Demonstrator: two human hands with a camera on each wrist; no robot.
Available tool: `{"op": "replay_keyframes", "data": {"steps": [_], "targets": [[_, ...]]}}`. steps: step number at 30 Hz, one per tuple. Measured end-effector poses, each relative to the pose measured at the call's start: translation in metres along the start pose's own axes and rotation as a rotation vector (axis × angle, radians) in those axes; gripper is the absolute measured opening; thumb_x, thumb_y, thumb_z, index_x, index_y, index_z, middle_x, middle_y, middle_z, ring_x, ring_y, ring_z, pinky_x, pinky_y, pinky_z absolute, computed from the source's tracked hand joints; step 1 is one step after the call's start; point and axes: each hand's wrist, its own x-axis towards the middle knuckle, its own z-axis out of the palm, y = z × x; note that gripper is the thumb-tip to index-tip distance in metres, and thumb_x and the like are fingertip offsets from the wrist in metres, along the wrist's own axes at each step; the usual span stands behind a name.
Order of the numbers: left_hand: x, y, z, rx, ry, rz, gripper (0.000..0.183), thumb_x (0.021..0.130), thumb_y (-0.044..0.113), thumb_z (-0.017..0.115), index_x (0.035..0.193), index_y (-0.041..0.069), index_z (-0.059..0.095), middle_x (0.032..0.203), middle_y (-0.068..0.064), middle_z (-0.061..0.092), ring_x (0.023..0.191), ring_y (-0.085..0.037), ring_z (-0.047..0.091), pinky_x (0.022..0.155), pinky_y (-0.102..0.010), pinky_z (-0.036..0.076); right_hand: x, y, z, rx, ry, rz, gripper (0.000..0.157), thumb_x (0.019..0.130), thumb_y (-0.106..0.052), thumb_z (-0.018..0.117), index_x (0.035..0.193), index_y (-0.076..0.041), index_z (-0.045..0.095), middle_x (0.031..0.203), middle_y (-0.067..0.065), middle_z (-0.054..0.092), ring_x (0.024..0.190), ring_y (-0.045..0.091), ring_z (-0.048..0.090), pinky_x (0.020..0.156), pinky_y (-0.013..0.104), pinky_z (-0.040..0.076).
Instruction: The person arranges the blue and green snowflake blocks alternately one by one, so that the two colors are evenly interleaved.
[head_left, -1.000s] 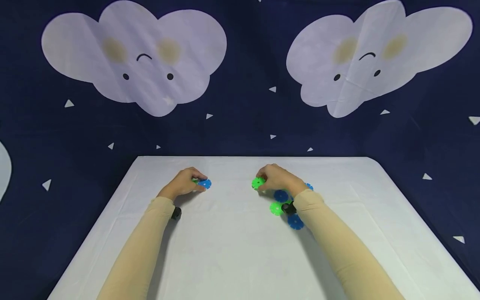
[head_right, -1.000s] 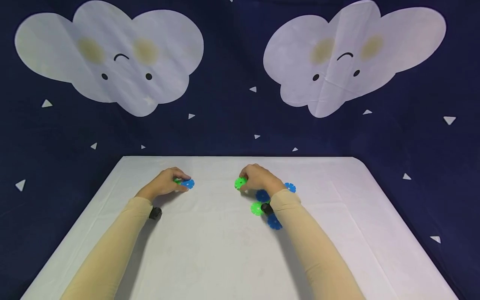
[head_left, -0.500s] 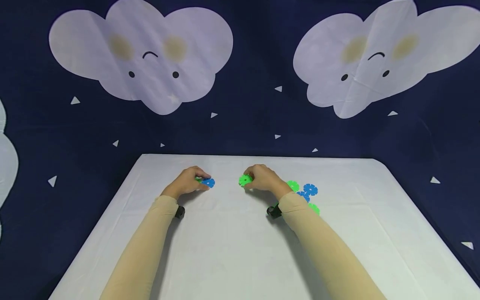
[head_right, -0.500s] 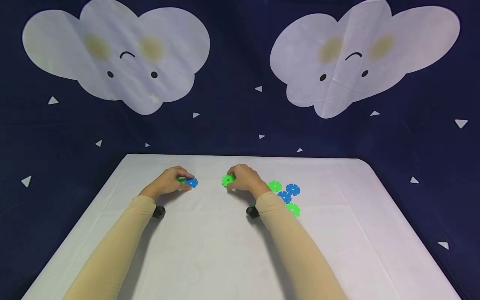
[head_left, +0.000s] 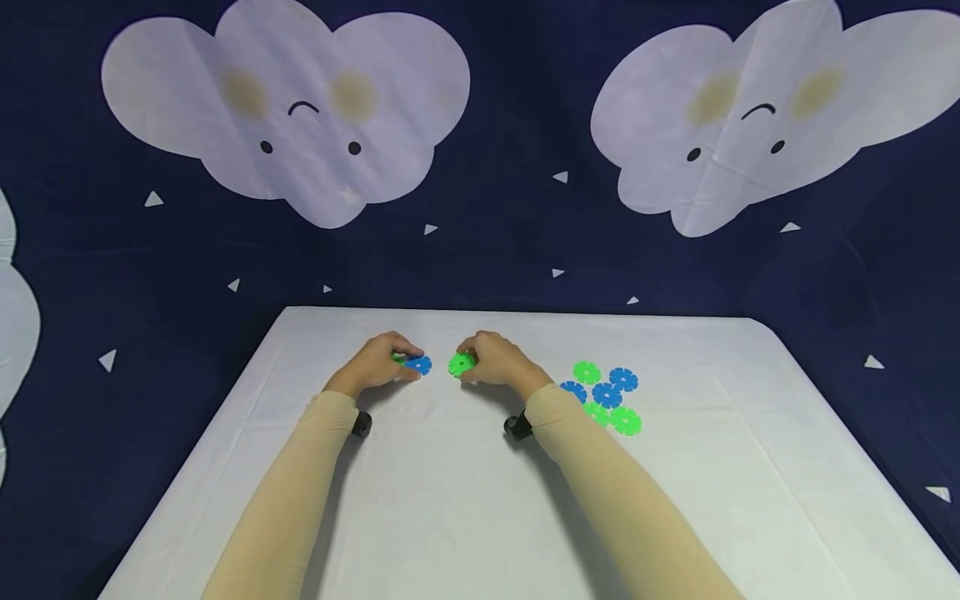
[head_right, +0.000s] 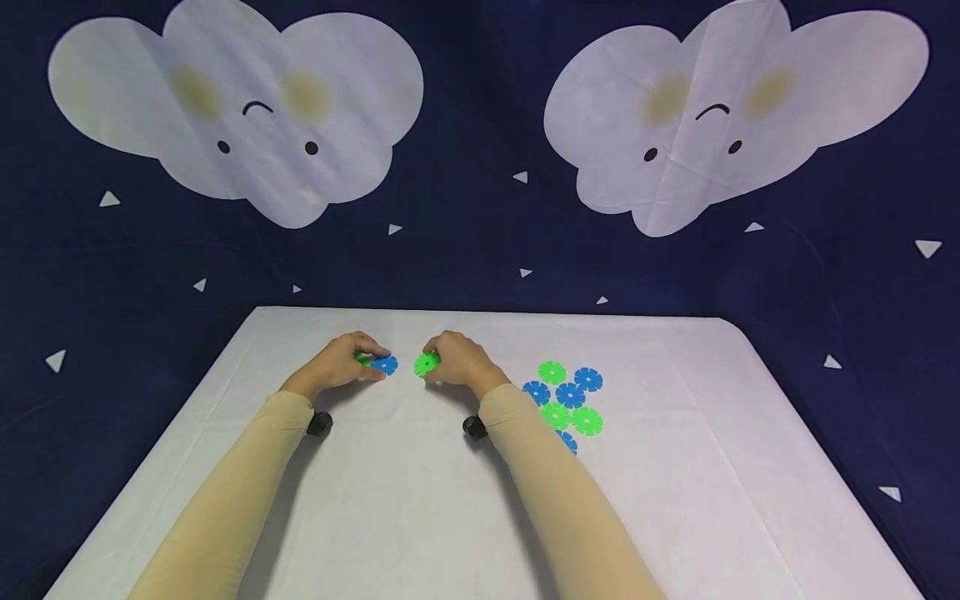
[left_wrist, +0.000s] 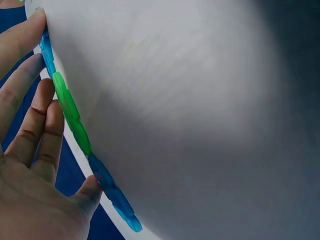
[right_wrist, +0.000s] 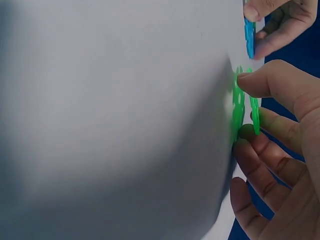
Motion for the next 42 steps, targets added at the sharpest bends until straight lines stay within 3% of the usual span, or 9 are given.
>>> {"op": "replay_keyframes", "data": {"steps": [12,25,42], "targets": [[0.000,-0.002,0.001,-0.009,-0.001,0.008,0.044,0.088,0.018,0.090,0.128,0.006,0.078,0.137,-0.018,0.067,0.133,-0.039,0.059,0.120,-0.056,0.045,0.008,-0.010,0.008,0.043,-0.040,-0.046,0.052,0.089,-0.017,0.088,0.137,-0.005,0.072,0.125,0.011,0.069,0.111,0.022,0.065,0.106,0.039,0.056],[0.000,-0.001,0.000,0.002,-0.010,0.015,0.045,0.088,0.020,0.090,0.129,0.007,0.078,0.138,-0.017,0.067,0.133,-0.038,0.059,0.120,-0.057,0.045,0.010,-0.016,0.012,0.010,-0.045,-0.038,0.052,0.093,-0.021,0.083,0.142,-0.009,0.069,0.130,0.011,0.063,0.116,0.022,0.062,0.111,0.038,0.053],[0.000,0.000,0.000,-0.008,-0.017,0.002,0.046,0.087,0.018,0.090,0.130,0.007,0.078,0.139,-0.018,0.065,0.135,-0.040,0.058,0.121,-0.059,0.044,0.012,-0.016,0.014,-0.058,-0.034,-0.065,0.053,0.093,-0.023,0.083,0.144,-0.015,0.070,0.132,0.011,0.066,0.123,0.026,0.064,0.112,0.041,0.053]]}}
